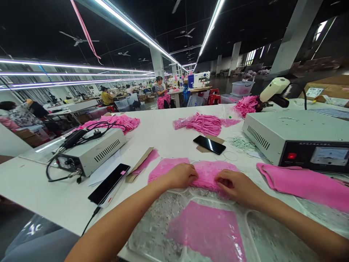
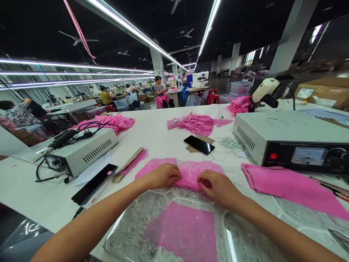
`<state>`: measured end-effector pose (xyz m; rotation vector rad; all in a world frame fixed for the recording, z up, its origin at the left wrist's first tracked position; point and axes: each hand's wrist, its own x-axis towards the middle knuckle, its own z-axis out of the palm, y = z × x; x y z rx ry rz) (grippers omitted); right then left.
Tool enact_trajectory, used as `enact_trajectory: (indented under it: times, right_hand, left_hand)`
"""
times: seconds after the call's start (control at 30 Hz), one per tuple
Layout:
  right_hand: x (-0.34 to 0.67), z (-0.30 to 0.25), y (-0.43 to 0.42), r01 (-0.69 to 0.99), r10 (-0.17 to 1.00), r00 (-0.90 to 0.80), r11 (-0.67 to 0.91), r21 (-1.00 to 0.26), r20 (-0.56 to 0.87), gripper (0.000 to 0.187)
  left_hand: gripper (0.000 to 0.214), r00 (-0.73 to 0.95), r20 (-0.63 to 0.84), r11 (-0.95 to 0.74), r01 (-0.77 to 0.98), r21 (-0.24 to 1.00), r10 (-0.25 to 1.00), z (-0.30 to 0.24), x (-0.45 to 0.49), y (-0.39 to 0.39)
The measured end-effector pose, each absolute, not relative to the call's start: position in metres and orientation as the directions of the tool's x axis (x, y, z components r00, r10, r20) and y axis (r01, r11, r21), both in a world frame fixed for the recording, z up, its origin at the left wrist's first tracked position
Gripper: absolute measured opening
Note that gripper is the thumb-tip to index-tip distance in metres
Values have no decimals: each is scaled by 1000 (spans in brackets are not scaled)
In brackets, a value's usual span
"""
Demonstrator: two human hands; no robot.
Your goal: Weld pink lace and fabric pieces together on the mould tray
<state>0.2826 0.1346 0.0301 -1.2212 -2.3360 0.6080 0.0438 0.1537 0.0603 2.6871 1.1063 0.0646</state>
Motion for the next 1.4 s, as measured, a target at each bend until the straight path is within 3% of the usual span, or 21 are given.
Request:
enact_trajectory:
  times: [0.2,0.3,0.43,0.57,0.73,0.9,1.03,1.17,1.33,1.4]
  right_hand:
    - [279,37,140,637,843,-499,515,-574,202,22]
    - [265,39,142,637,850,-459,517,-572,257,19]
    - [250,39,149,633,870,-417,485,-604,262,19]
    - [264,45,155,626,918,-303,394,-673,256,22]
    - [291,62,140,610,942,-155,328,-721,297,16]
    - [330,75,113,634,926,33,271,-725,375,3]
    - [376,68,82,735,899,157,170,-656,408,12]
    - [410,44,44,859,898,166,71,-507,407,23]
    - [434,7,5,926,933,118,20,-376,340,17]
    - [443,-2,-3,935,940,117,5,-356,322,17]
  left_hand:
    - [20,702,-4,-682,694,231,712,67,48,153]
    - [11,684,79,-681,696,229,725,72,53,150]
    - [14,603,219,-642,724,253,767,76,67,143]
    - [12,440,319,-529,798,289,839,66,93,127]
    - [30,326,336,-426,856,292,884,41,143,117]
    - [14,335,391,-443,867,229,857,36,180,133]
    - [3,476,469,-589,799,123,744,37,189,125]
    - [4,680,515,-786,618,-21,521,28,187,90]
    - [13,818,525,-915,369,-167,234,4,182,56]
    - [20,859,485,-950,269,-157,164,4,182,55]
